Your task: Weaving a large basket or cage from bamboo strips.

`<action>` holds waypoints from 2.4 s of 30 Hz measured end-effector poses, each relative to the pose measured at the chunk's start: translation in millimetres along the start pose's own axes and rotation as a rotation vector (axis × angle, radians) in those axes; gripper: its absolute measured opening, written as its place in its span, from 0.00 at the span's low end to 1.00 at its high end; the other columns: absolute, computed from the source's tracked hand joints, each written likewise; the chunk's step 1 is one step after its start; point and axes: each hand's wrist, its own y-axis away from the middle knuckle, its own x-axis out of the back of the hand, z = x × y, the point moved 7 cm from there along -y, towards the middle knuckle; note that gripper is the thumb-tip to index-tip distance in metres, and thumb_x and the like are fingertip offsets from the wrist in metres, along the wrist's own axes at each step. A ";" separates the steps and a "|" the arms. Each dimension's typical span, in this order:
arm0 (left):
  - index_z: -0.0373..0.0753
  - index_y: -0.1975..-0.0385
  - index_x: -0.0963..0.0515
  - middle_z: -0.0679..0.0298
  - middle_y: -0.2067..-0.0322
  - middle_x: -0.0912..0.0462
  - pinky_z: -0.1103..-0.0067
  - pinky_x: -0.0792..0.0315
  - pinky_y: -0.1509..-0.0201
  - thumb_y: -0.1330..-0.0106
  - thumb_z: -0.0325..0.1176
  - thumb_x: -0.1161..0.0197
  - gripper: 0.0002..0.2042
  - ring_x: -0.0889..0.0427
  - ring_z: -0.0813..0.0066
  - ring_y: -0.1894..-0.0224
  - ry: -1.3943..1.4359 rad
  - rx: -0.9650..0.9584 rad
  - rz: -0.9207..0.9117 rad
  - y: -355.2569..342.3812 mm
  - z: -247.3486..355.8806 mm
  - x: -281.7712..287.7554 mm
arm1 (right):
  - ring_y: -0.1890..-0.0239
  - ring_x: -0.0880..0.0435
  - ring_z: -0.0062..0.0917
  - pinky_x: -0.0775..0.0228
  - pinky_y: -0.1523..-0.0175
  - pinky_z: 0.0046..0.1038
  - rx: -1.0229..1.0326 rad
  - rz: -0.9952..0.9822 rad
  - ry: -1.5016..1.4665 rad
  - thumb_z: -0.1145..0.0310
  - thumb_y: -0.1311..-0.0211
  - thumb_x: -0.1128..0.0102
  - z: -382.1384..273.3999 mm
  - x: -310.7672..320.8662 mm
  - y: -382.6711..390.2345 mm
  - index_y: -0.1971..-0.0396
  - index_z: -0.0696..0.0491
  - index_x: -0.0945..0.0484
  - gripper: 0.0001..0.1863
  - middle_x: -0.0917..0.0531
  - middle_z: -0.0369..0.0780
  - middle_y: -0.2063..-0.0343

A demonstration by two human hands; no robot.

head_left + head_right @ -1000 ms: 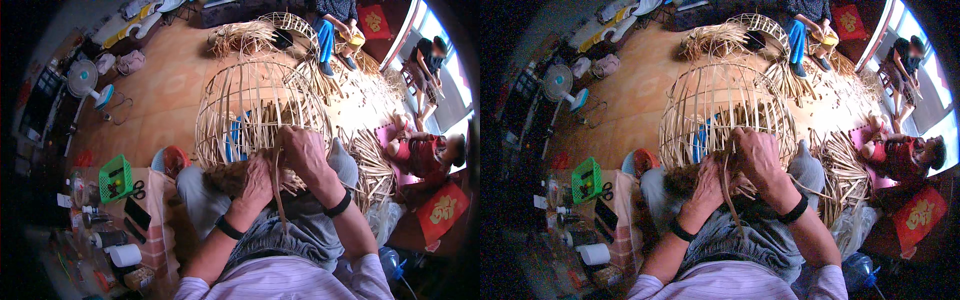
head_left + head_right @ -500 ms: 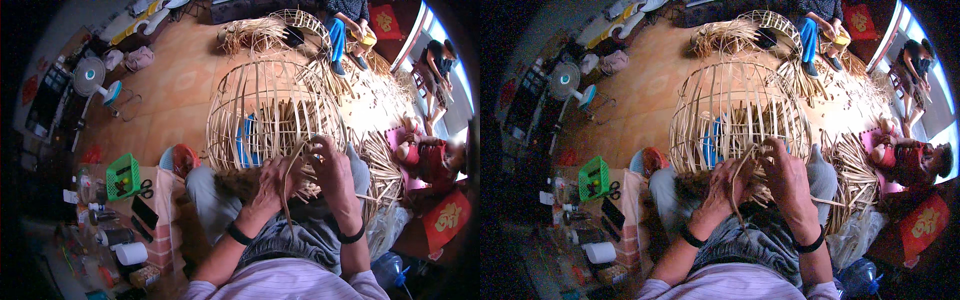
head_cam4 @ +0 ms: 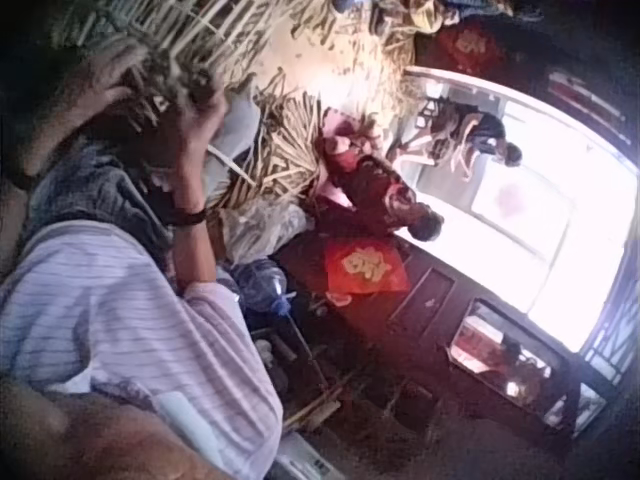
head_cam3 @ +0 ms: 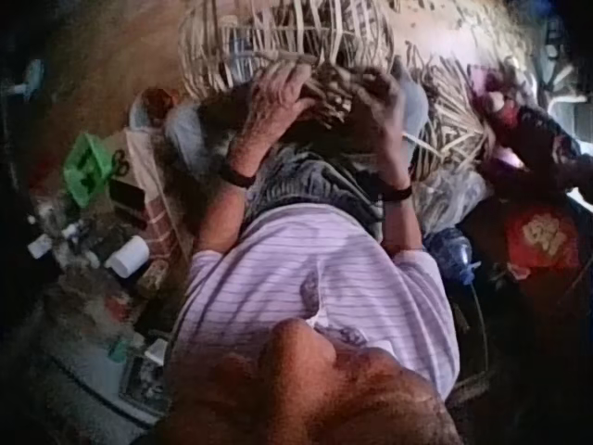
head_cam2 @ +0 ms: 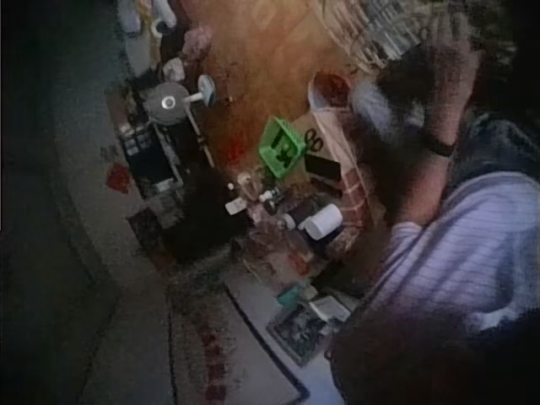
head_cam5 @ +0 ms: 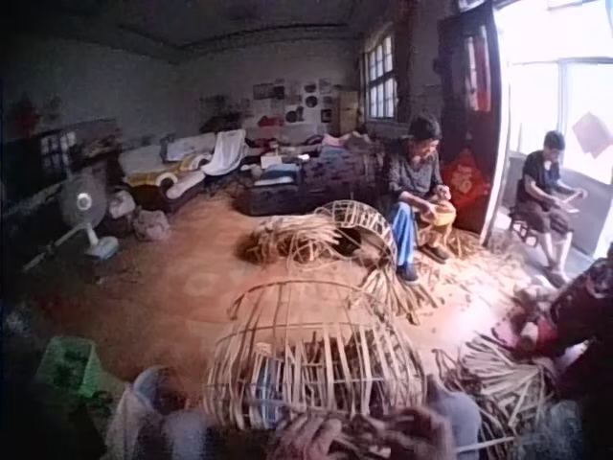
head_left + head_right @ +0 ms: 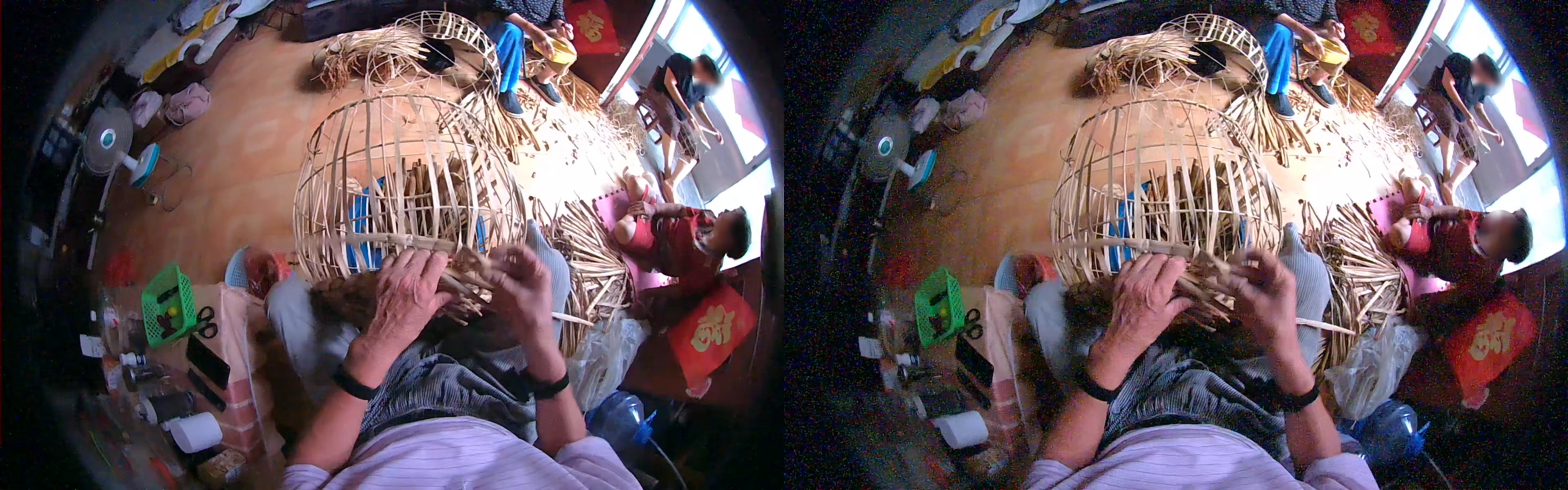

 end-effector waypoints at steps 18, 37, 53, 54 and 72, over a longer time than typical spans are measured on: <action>0.41 0.44 0.19 0.57 0.46 0.20 0.67 0.25 0.37 0.49 0.19 0.23 0.28 0.19 0.56 0.44 0.014 0.162 0.265 38.9 -45.6 75.2 | 0.71 0.19 0.10 0.29 0.68 0.15 -0.346 -0.220 -0.191 0.71 0.39 0.21 16.4 22.6 40.9 0.52 0.53 0.20 0.18 0.10 0.32 0.64; 0.35 0.39 0.22 0.47 0.50 0.16 0.66 0.23 0.40 0.35 0.18 0.37 0.22 0.16 0.46 0.46 0.163 0.011 -0.309 29.3 -96.4 66.3 | 0.69 0.29 0.07 0.38 0.65 0.14 -0.268 -0.275 -0.013 0.61 0.30 0.28 41.3 -2.1 15.8 0.63 0.50 0.24 0.13 0.23 0.24 0.70; 0.36 0.35 0.23 0.49 0.43 0.14 0.68 0.20 0.38 0.37 0.13 0.40 0.28 0.13 0.56 0.42 0.285 0.073 -0.384 23.3 -102.6 70.8 | 0.71 0.30 0.11 0.35 0.65 0.19 -0.024 -0.242 0.325 0.66 0.25 0.33 4.2 -22.5 21.0 0.60 0.57 0.23 0.10 0.22 0.29 0.73; 0.37 0.35 0.23 0.48 0.44 0.14 0.66 0.19 0.40 0.37 0.12 0.42 0.28 0.12 0.55 0.45 0.288 0.069 -0.384 21.6 -101.3 72.6 | 0.71 0.30 0.11 0.35 0.65 0.19 -0.029 -0.236 0.345 0.66 0.24 0.35 5.6 -16.8 21.2 0.60 0.57 0.23 0.10 0.22 0.29 0.73; 0.38 0.46 0.17 0.52 0.55 0.13 0.66 0.20 0.45 0.26 0.24 0.41 0.13 0.13 0.50 0.51 0.290 0.053 0.053 -10.2 4.3 17.0 | 0.75 0.28 0.15 0.33 0.70 0.21 -0.355 -0.296 0.023 0.46 0.17 0.50 38.8 42.4 38.1 0.54 0.56 0.18 0.26 0.18 0.34 0.68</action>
